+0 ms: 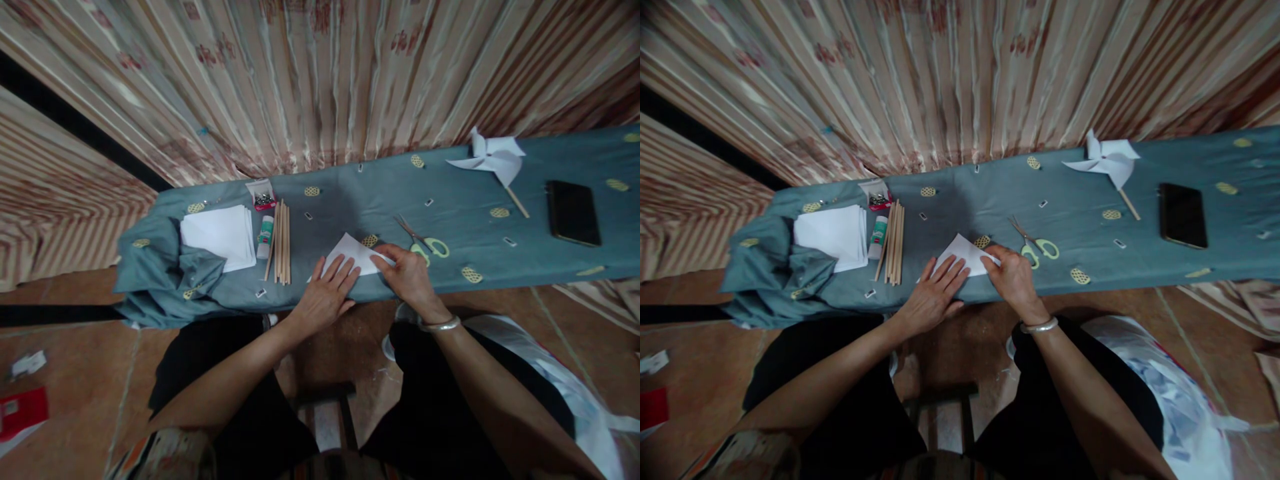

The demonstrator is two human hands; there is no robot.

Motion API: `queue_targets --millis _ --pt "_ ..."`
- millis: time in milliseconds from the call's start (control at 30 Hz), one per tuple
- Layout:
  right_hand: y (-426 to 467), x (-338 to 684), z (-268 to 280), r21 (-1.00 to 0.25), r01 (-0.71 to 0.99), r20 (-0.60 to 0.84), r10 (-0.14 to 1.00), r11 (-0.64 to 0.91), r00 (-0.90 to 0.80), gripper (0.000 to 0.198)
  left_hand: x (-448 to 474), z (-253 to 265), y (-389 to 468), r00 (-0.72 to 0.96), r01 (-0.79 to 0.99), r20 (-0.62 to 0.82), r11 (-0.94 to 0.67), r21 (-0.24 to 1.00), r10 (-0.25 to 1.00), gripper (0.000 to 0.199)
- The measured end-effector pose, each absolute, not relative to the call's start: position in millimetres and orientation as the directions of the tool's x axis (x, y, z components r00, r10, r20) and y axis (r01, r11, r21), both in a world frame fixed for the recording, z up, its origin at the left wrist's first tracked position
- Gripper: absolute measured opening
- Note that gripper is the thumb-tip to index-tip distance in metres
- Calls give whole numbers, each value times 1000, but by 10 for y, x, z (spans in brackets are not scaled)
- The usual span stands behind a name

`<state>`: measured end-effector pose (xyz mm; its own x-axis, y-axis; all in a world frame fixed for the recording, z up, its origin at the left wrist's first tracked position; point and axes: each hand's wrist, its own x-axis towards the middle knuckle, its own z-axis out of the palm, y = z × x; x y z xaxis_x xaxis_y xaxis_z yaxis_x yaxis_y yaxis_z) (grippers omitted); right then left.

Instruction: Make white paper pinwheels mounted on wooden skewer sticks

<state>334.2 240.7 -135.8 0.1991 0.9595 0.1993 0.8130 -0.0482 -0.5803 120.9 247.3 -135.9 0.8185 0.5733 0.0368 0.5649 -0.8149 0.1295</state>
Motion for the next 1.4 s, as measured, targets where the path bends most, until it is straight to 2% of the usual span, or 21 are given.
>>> queue_targets --millis 333,533,733,933,1233,1300,1400 --pt "2287 3285 -1310 -285 952 348 937 111 -5 38 1206 -1363 2463 826 555 41 -824 111 562 66" --pt "2191 3143 -1360 -299 943 394 919 144 -16 56 1223 -1360 2458 832 550 41 -832 69 553 68" --pt "2179 3097 -1477 -328 940 361 932 90 36 54 1227 -1351 2456 829 556 34 -829 64 558 69" --pt "2119 3116 -1522 -298 950 379 925 95 26 54 1216 -1369 2462 831 554 19 -830 62 556 69" --pt "2006 3583 -1477 -251 966 382 911 -61 156 59 1215 -1342 2476 831 551 16 -828 103 556 70" --pt "1996 3588 -1428 -258 966 393 910 -28 131 59 1215 -1335 2473 830 553 15 -826 108 558 70" --pt "1969 3484 -1379 -285 945 391 920 160 -38 49 1216 -1334 2464 831 550 29 -828 104 556 70"
